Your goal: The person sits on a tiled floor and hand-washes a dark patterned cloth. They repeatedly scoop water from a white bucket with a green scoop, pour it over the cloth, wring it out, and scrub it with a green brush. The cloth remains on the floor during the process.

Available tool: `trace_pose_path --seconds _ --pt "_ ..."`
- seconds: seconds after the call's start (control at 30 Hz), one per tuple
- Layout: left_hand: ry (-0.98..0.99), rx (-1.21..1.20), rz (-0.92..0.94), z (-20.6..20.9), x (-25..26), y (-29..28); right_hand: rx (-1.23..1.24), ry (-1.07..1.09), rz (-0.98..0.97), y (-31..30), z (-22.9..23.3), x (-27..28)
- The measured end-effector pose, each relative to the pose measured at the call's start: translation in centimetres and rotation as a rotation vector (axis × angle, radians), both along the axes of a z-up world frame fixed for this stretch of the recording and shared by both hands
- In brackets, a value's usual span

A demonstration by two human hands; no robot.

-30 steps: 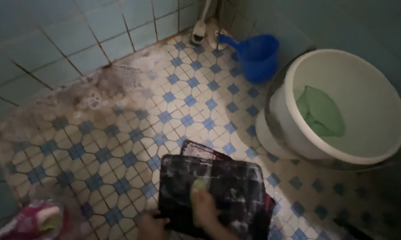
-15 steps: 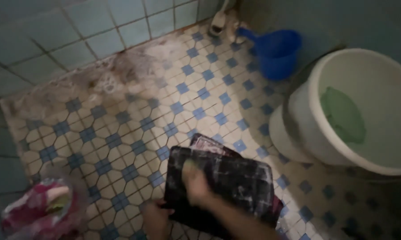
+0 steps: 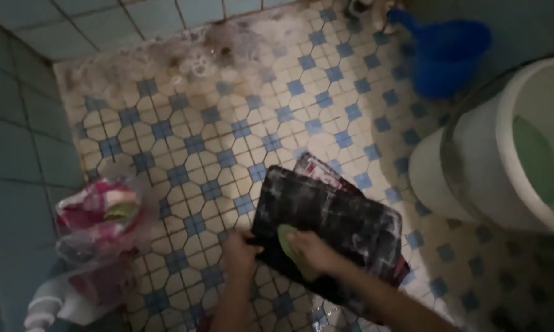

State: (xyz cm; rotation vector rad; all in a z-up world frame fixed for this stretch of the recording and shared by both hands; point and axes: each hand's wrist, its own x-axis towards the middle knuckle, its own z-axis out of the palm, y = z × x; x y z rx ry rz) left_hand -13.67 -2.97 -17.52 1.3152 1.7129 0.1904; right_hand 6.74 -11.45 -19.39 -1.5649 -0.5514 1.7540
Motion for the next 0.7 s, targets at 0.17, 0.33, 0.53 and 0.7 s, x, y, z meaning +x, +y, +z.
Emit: trace_pose_path --seconds 0.17,0.33,0.53,0.7 --pt "-0.036 0.057 0.059 1.0 0.3 -0.3 0.144 -0.230 0.364 4.5 4.5 0.0" --pt "-0.113 0.062 0.073 0.2 -0.3 -0.5 0.315 -0.281 0.528 -1.0 4.8 1.0" --pt "-0.217 0.247 -0.021 -1.0 -1.3 -0.6 0.353 -0.395 0.719 -2.4 6.9 1.3" --pt "-0.340 0.370 -0.252 -4.3 -2.4 0.6 0.267 -0.520 0.589 0.7 5.5 -2.3"
